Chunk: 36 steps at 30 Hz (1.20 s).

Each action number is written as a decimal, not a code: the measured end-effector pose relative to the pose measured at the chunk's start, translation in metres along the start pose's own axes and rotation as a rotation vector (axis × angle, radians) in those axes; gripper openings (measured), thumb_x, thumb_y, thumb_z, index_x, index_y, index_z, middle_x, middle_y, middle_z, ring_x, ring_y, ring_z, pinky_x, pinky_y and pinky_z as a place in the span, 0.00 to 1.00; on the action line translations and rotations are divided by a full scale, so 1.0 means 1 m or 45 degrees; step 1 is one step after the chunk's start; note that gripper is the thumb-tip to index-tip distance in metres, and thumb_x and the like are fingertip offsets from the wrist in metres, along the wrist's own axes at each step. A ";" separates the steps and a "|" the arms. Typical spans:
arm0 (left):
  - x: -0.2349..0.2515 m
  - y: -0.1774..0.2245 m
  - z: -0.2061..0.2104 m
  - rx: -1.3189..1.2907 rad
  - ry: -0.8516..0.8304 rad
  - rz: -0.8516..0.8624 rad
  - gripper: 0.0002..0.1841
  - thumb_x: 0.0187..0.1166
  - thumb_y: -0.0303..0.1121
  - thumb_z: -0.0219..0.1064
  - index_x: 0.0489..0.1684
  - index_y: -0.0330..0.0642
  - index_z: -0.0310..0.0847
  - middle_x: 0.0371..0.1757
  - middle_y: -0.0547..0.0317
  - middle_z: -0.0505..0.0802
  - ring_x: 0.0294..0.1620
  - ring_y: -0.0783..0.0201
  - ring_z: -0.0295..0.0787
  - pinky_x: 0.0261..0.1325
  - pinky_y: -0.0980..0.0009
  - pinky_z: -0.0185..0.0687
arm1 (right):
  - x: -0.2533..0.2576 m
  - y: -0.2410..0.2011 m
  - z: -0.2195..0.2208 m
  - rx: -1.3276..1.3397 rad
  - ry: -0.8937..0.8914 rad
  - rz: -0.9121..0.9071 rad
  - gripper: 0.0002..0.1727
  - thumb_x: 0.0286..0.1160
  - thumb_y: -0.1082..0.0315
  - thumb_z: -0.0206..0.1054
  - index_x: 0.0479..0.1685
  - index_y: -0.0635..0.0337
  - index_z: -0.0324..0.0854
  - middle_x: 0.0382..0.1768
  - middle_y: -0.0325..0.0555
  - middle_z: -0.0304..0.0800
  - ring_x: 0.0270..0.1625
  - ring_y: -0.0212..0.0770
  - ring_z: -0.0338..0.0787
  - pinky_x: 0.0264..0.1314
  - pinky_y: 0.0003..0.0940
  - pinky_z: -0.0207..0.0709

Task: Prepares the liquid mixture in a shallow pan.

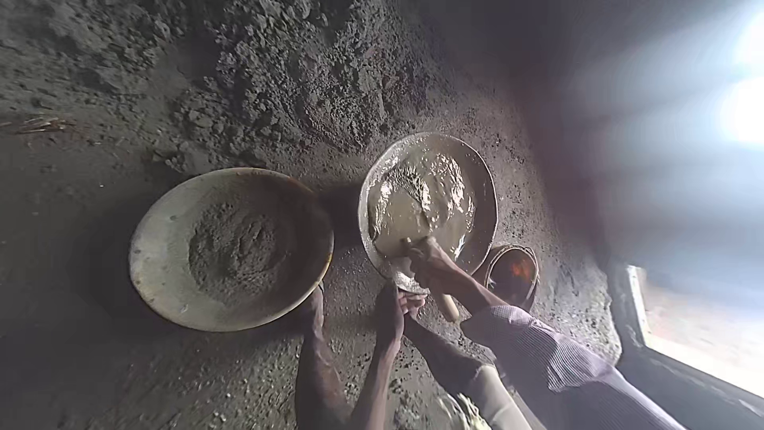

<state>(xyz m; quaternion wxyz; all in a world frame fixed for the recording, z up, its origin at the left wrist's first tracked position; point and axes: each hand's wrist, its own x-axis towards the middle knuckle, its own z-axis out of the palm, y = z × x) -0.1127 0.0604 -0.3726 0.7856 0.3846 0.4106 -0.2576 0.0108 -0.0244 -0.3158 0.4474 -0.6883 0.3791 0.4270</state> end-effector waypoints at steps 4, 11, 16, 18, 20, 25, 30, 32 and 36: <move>0.002 -0.005 -0.004 -0.007 -0.013 0.012 0.33 0.97 0.45 0.30 0.48 0.24 0.77 0.31 0.40 0.95 0.31 0.51 0.98 0.41 0.58 0.97 | 0.004 0.005 -0.002 0.117 -0.020 -0.036 0.17 0.93 0.53 0.55 0.49 0.60 0.68 0.13 0.38 0.68 0.09 0.33 0.70 0.12 0.29 0.71; 0.000 0.001 -0.002 0.010 0.002 0.030 0.32 0.97 0.44 0.30 0.51 0.24 0.77 0.31 0.42 0.95 0.30 0.52 0.98 0.41 0.59 0.97 | 0.002 0.006 0.005 -0.093 0.060 -0.053 0.22 0.91 0.50 0.56 0.61 0.61 0.64 0.22 0.42 0.72 0.15 0.37 0.75 0.20 0.34 0.77; -0.002 -0.003 -0.003 -0.002 -0.017 0.027 0.33 0.97 0.44 0.30 0.50 0.24 0.77 0.32 0.42 0.95 0.30 0.52 0.97 0.41 0.59 0.97 | 0.000 0.011 0.004 -0.143 0.105 -0.020 0.22 0.91 0.51 0.56 0.62 0.61 0.62 0.22 0.42 0.73 0.15 0.37 0.77 0.20 0.34 0.78; 0.002 -0.002 0.000 0.007 -0.006 0.036 0.32 0.97 0.44 0.30 0.50 0.24 0.77 0.31 0.42 0.95 0.30 0.53 0.97 0.40 0.59 0.97 | -0.005 0.009 0.001 -0.227 0.011 0.007 0.21 0.90 0.51 0.57 0.63 0.60 0.64 0.23 0.41 0.73 0.16 0.36 0.75 0.21 0.33 0.75; -0.002 -0.008 -0.002 0.015 -0.012 0.011 0.33 0.97 0.45 0.29 0.51 0.23 0.77 0.33 0.40 0.96 0.31 0.51 0.98 0.41 0.58 0.97 | -0.009 0.015 -0.011 -0.222 0.035 -0.007 0.19 0.89 0.55 0.58 0.63 0.59 0.62 0.22 0.40 0.72 0.15 0.36 0.75 0.20 0.33 0.76; 0.001 -0.008 -0.003 -0.018 -0.057 0.095 0.34 0.97 0.46 0.29 0.49 0.24 0.78 0.33 0.40 0.96 0.32 0.49 0.98 0.42 0.58 0.97 | 0.013 0.005 -0.103 -0.669 0.782 -0.126 0.33 0.84 0.54 0.64 0.77 0.70 0.63 0.49 0.61 0.88 0.46 0.53 0.92 0.53 0.51 0.86; 0.000 -0.011 -0.003 0.003 -0.050 0.153 0.34 0.97 0.46 0.28 0.51 0.25 0.77 0.32 0.41 0.96 0.31 0.50 0.98 0.41 0.58 0.98 | 0.037 0.028 -0.129 -0.664 0.784 -0.045 0.35 0.82 0.54 0.66 0.78 0.70 0.62 0.52 0.63 0.86 0.47 0.53 0.91 0.54 0.52 0.85; 0.003 -0.013 -0.001 0.008 -0.060 0.177 0.34 0.96 0.47 0.28 0.51 0.25 0.77 0.33 0.40 0.96 0.31 0.50 0.98 0.41 0.58 0.98 | 0.038 0.024 -0.117 -0.507 0.669 0.019 0.31 0.87 0.52 0.62 0.76 0.64 0.56 0.38 0.52 0.81 0.30 0.44 0.87 0.36 0.42 0.84; 0.001 -0.014 -0.004 0.004 -0.029 0.176 0.35 0.96 0.47 0.27 0.49 0.26 0.77 0.32 0.41 0.96 0.30 0.49 0.98 0.40 0.58 0.98 | 0.036 0.030 -0.100 -0.444 0.613 0.062 0.32 0.86 0.54 0.62 0.77 0.67 0.57 0.41 0.56 0.85 0.33 0.47 0.90 0.39 0.45 0.86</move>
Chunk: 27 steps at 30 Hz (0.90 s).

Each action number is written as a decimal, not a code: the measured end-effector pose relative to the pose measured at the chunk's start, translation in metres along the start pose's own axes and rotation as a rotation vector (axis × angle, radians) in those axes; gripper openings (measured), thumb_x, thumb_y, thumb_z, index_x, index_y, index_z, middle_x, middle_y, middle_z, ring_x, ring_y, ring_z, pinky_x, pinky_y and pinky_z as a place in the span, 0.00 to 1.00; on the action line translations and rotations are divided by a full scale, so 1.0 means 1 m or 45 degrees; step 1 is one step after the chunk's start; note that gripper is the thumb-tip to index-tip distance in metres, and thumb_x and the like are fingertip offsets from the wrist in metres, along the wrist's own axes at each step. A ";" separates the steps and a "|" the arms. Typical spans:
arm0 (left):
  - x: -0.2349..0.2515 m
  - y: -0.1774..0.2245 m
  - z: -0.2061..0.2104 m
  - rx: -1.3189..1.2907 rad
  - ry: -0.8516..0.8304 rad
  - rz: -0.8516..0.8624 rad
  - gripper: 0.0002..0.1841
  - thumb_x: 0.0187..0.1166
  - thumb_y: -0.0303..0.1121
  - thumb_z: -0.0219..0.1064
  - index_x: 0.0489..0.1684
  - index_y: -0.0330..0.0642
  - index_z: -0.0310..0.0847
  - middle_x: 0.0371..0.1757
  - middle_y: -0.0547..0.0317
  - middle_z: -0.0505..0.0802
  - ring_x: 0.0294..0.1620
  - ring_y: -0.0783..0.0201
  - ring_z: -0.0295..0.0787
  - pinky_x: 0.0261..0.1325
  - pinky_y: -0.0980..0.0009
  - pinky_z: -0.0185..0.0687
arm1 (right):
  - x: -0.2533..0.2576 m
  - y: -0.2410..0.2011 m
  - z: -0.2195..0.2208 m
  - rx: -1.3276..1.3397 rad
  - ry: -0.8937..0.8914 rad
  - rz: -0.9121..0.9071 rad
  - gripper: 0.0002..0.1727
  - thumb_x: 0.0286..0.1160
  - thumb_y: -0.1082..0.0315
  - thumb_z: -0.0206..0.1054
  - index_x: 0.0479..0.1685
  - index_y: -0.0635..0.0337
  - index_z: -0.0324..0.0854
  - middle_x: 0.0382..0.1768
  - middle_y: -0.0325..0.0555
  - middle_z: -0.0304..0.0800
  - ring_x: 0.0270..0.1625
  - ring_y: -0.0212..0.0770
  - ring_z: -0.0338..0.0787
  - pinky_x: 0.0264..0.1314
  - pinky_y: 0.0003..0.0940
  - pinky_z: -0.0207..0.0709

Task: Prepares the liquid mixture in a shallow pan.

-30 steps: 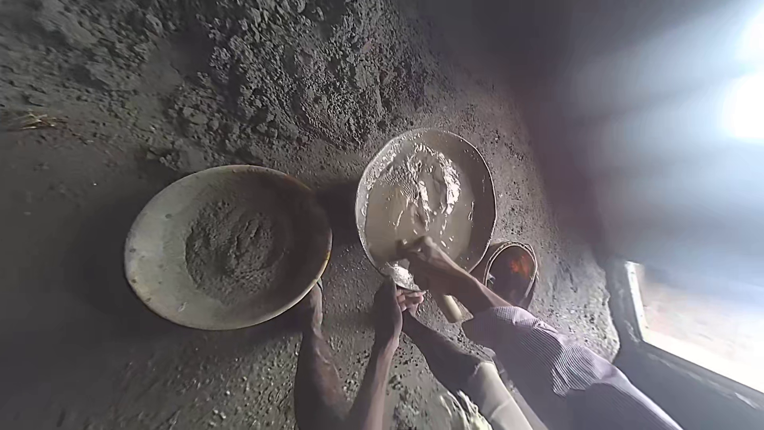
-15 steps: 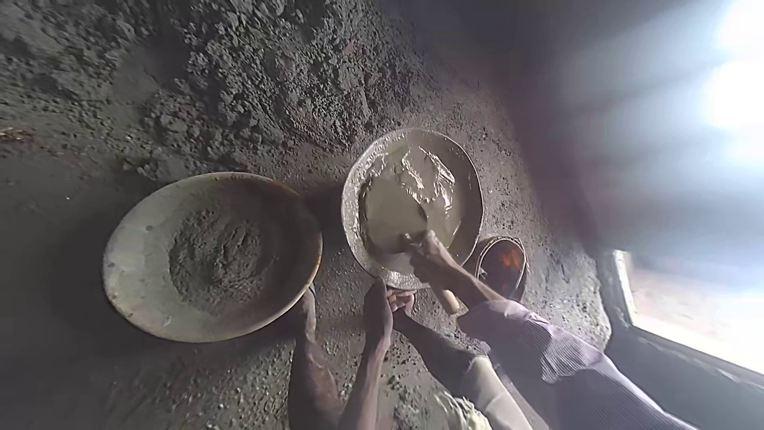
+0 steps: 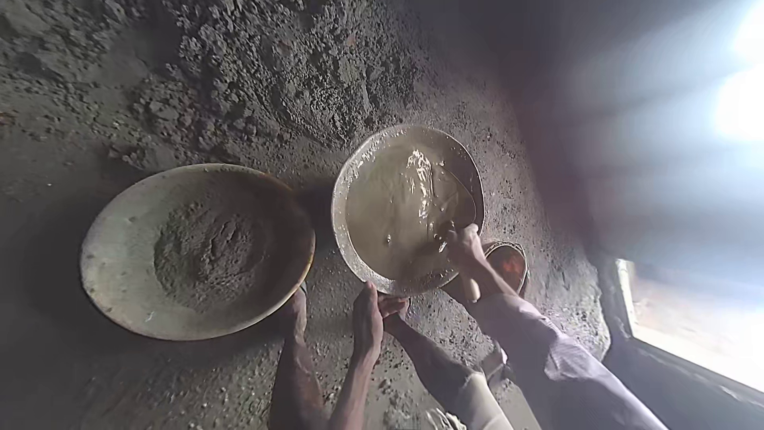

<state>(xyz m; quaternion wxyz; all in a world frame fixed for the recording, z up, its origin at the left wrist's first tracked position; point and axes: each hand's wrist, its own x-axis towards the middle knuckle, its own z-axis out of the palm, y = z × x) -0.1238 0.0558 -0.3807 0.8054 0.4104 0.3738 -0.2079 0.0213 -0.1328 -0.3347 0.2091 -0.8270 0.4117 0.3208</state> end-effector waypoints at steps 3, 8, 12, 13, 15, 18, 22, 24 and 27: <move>0.002 -0.004 0.006 -0.003 0.016 0.013 0.35 0.96 0.48 0.27 0.51 0.27 0.77 0.32 0.42 0.96 0.30 0.50 0.98 0.39 0.57 0.98 | -0.016 -0.001 0.015 -0.083 -0.217 -0.010 0.29 0.84 0.55 0.64 0.74 0.62 0.59 0.36 0.51 0.79 0.25 0.43 0.83 0.30 0.42 0.82; 0.002 -0.001 0.005 -0.015 0.025 0.039 0.33 0.96 0.46 0.27 0.50 0.27 0.76 0.32 0.41 0.96 0.29 0.49 0.98 0.38 0.57 0.98 | -0.014 -0.023 0.016 -0.044 -0.180 -0.022 0.32 0.83 0.55 0.65 0.75 0.66 0.58 0.38 0.53 0.81 0.25 0.43 0.84 0.32 0.43 0.83; 0.002 -0.002 0.005 -0.068 0.010 0.005 0.33 0.96 0.46 0.27 0.49 0.27 0.76 0.32 0.40 0.96 0.29 0.48 0.98 0.37 0.56 0.98 | -0.017 -0.010 0.017 -0.042 -0.305 -0.098 0.31 0.81 0.56 0.66 0.76 0.62 0.61 0.34 0.50 0.79 0.20 0.41 0.79 0.25 0.40 0.79; 0.000 -0.003 0.002 -0.069 0.016 0.005 0.34 0.96 0.46 0.27 0.49 0.27 0.77 0.32 0.41 0.96 0.29 0.48 0.98 0.37 0.56 0.98 | -0.017 -0.009 0.020 -0.003 -0.294 -0.091 0.31 0.83 0.56 0.65 0.75 0.63 0.59 0.34 0.50 0.78 0.21 0.41 0.80 0.27 0.41 0.80; 0.005 -0.004 0.004 -0.076 0.019 0.024 0.34 0.96 0.46 0.27 0.49 0.28 0.77 0.32 0.41 0.96 0.29 0.49 0.98 0.37 0.56 0.98 | -0.027 -0.019 0.023 0.020 -0.341 -0.043 0.29 0.84 0.57 0.64 0.73 0.63 0.58 0.33 0.49 0.77 0.22 0.41 0.81 0.28 0.40 0.81; 0.002 -0.004 0.005 -0.080 0.031 -0.001 0.33 0.96 0.46 0.28 0.46 0.29 0.77 0.30 0.43 0.95 0.28 0.50 0.97 0.36 0.57 0.97 | -0.033 -0.013 0.025 0.175 -0.515 -0.059 0.20 0.87 0.57 0.62 0.65 0.58 0.61 0.23 0.41 0.72 0.15 0.36 0.74 0.19 0.33 0.76; 0.005 -0.002 0.006 -0.083 0.034 0.007 0.33 0.96 0.47 0.27 0.50 0.27 0.76 0.32 0.41 0.95 0.29 0.48 0.97 0.36 0.55 0.98 | -0.037 -0.030 0.033 0.127 -0.473 -0.072 0.22 0.86 0.59 0.61 0.67 0.64 0.63 0.27 0.45 0.75 0.17 0.38 0.77 0.22 0.35 0.78; 0.003 -0.005 0.005 -0.084 0.031 -0.008 0.33 0.96 0.47 0.28 0.50 0.26 0.76 0.32 0.40 0.95 0.29 0.48 0.97 0.35 0.55 0.98 | -0.035 -0.025 0.024 0.143 -0.590 -0.109 0.21 0.88 0.58 0.61 0.67 0.59 0.62 0.26 0.41 0.74 0.16 0.34 0.75 0.21 0.31 0.77; 0.003 -0.005 0.002 -0.075 0.044 -0.006 0.34 0.96 0.47 0.27 0.50 0.27 0.76 0.32 0.40 0.96 0.28 0.48 0.97 0.35 0.56 0.97 | -0.019 -0.026 0.026 0.200 -0.440 -0.175 0.23 0.86 0.57 0.63 0.68 0.63 0.63 0.27 0.45 0.76 0.17 0.38 0.77 0.22 0.36 0.79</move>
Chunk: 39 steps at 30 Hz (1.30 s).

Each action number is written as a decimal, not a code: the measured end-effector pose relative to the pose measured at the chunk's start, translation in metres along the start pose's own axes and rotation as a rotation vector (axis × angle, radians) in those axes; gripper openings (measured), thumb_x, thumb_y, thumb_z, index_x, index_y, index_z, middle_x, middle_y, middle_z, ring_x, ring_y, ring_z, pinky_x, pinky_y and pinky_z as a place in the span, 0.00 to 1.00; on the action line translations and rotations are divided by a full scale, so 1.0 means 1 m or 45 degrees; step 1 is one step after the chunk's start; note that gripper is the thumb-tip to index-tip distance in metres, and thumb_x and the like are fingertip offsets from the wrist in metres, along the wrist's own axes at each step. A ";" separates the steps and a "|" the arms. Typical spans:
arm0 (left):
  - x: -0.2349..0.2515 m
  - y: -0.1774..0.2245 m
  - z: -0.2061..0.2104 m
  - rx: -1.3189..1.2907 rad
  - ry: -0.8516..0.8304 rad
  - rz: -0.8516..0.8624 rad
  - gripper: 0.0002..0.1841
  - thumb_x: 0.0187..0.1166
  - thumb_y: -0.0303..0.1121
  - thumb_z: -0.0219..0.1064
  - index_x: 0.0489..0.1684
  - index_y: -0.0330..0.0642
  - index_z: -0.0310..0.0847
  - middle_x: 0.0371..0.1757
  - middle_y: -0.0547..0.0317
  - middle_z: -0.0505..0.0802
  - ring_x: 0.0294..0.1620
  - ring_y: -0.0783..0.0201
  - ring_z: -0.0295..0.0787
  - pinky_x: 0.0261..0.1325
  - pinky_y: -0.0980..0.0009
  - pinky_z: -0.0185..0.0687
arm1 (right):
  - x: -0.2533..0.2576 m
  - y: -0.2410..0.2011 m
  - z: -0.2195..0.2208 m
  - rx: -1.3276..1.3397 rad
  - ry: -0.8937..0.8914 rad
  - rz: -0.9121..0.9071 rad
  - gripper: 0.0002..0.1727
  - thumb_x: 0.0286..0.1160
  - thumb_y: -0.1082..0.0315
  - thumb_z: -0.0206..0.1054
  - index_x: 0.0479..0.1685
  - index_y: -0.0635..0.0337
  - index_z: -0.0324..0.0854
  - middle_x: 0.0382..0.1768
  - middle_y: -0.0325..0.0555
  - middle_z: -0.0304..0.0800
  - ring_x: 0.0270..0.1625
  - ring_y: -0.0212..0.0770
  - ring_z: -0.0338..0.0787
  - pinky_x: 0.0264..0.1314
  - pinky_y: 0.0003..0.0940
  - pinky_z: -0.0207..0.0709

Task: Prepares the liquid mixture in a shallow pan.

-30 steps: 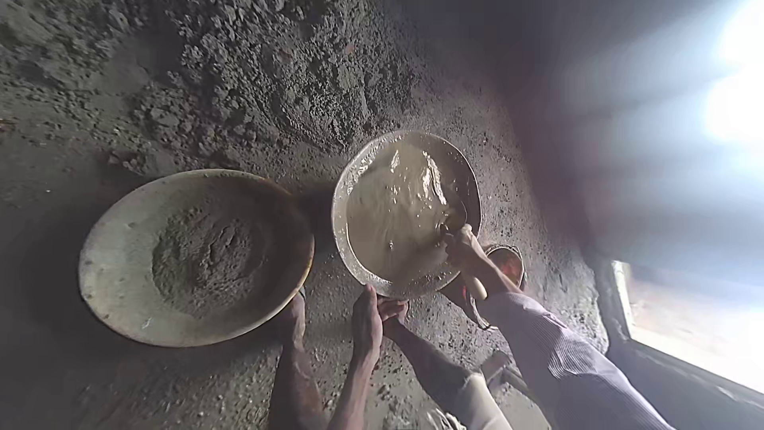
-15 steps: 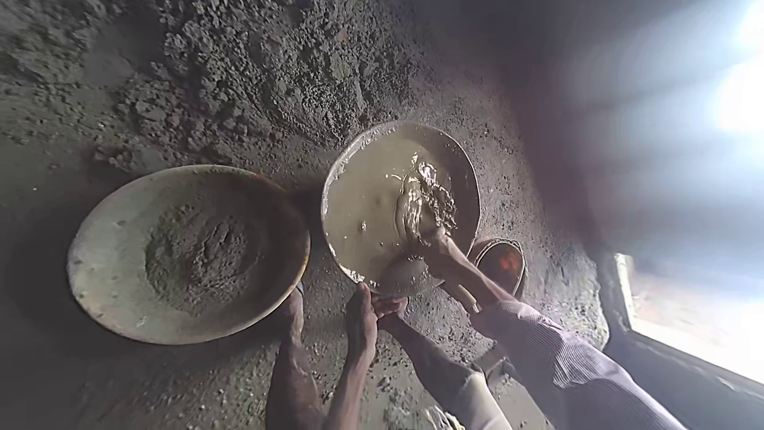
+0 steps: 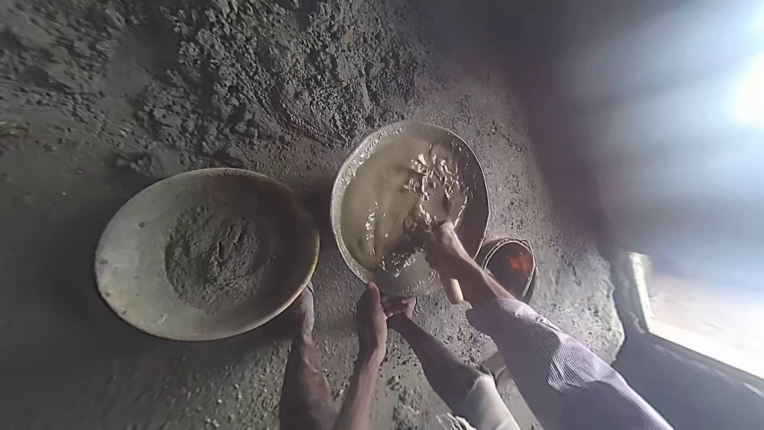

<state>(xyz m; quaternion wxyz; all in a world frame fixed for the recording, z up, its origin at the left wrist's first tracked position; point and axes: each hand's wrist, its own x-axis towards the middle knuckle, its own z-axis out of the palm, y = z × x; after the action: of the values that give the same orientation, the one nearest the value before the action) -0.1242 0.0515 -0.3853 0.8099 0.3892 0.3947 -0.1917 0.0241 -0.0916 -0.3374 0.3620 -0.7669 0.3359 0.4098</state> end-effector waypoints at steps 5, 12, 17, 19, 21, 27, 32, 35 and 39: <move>0.000 0.002 0.004 -0.001 -0.011 0.003 0.33 0.96 0.47 0.26 0.49 0.28 0.76 0.31 0.42 0.96 0.27 0.49 0.98 0.34 0.57 0.97 | -0.003 -0.019 -0.002 -0.241 0.057 0.020 0.28 0.81 0.54 0.66 0.70 0.63 0.67 0.36 0.51 0.82 0.26 0.42 0.83 0.31 0.41 0.82; -0.001 0.002 0.003 0.000 -0.011 -0.001 0.33 0.96 0.46 0.26 0.50 0.28 0.76 0.32 0.41 0.96 0.28 0.49 0.98 0.34 0.57 0.97 | -0.005 -0.033 -0.007 -0.406 0.077 -0.056 0.28 0.85 0.52 0.62 0.73 0.64 0.67 0.45 0.55 0.85 0.36 0.45 0.89 0.44 0.45 0.85; -0.002 0.002 0.006 -0.010 -0.011 -0.029 0.33 0.96 0.46 0.27 0.49 0.28 0.76 0.32 0.41 0.96 0.29 0.49 0.98 0.35 0.57 0.97 | -0.014 -0.026 0.010 -0.442 -0.002 0.069 0.31 0.85 0.48 0.61 0.77 0.59 0.62 0.41 0.52 0.84 0.28 0.43 0.86 0.34 0.42 0.83; 0.001 0.005 0.003 -0.015 -0.028 -0.009 0.33 0.96 0.46 0.27 0.50 0.28 0.76 0.33 0.41 0.96 0.30 0.49 0.98 0.36 0.56 0.97 | -0.012 -0.026 0.016 -0.473 0.036 0.029 0.34 0.85 0.46 0.60 0.79 0.61 0.61 0.50 0.57 0.86 0.38 0.48 0.91 0.44 0.49 0.85; 0.001 0.002 0.002 -0.005 -0.043 -0.017 0.34 0.96 0.47 0.27 0.52 0.27 0.76 0.34 0.40 0.96 0.30 0.48 0.98 0.37 0.55 0.97 | -0.019 -0.021 0.011 -0.581 0.016 -0.020 0.34 0.83 0.47 0.61 0.77 0.62 0.62 0.53 0.57 0.85 0.43 0.49 0.91 0.47 0.50 0.86; -0.006 0.006 -0.013 0.174 -0.123 -0.086 0.39 0.94 0.51 0.23 0.57 0.26 0.76 0.42 0.38 0.97 0.42 0.48 0.99 0.48 0.57 0.96 | -0.062 -0.025 -0.062 -0.948 0.417 -0.021 0.30 0.86 0.53 0.54 0.80 0.62 0.63 0.50 0.59 0.90 0.57 0.59 0.92 0.57 0.57 0.82; -0.025 0.026 -0.045 0.490 0.007 -0.123 0.40 0.94 0.53 0.22 0.70 0.30 0.74 0.51 0.43 0.96 0.49 0.53 0.98 0.52 0.60 0.94 | -0.106 -0.023 -0.117 -0.994 0.637 -0.145 0.23 0.92 0.56 0.47 0.73 0.63 0.70 0.45 0.62 0.91 0.54 0.62 0.92 0.56 0.60 0.79; -0.040 0.043 -0.068 0.598 0.107 -0.099 0.39 0.94 0.54 0.23 0.71 0.31 0.73 0.51 0.45 0.97 0.48 0.56 0.98 0.51 0.63 0.93 | -0.120 -0.020 -0.135 -0.932 0.728 -0.251 0.24 0.93 0.53 0.45 0.69 0.61 0.73 0.37 0.60 0.91 0.47 0.63 0.93 0.48 0.60 0.80; -0.055 0.068 -0.079 0.704 0.234 -0.062 0.40 0.93 0.55 0.24 0.70 0.31 0.75 0.49 0.45 0.97 0.45 0.56 0.98 0.51 0.61 0.93 | -0.144 -0.018 -0.158 -0.884 0.919 -0.528 0.18 0.88 0.57 0.53 0.61 0.62 0.74 0.25 0.55 0.86 0.31 0.61 0.91 0.30 0.58 0.79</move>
<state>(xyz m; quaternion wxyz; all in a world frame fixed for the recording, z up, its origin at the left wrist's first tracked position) -0.1553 0.1559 -0.3400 0.6290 0.6013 0.4085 -0.2754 0.0360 -0.1821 -0.1433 0.0224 -0.9836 0.1255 0.1273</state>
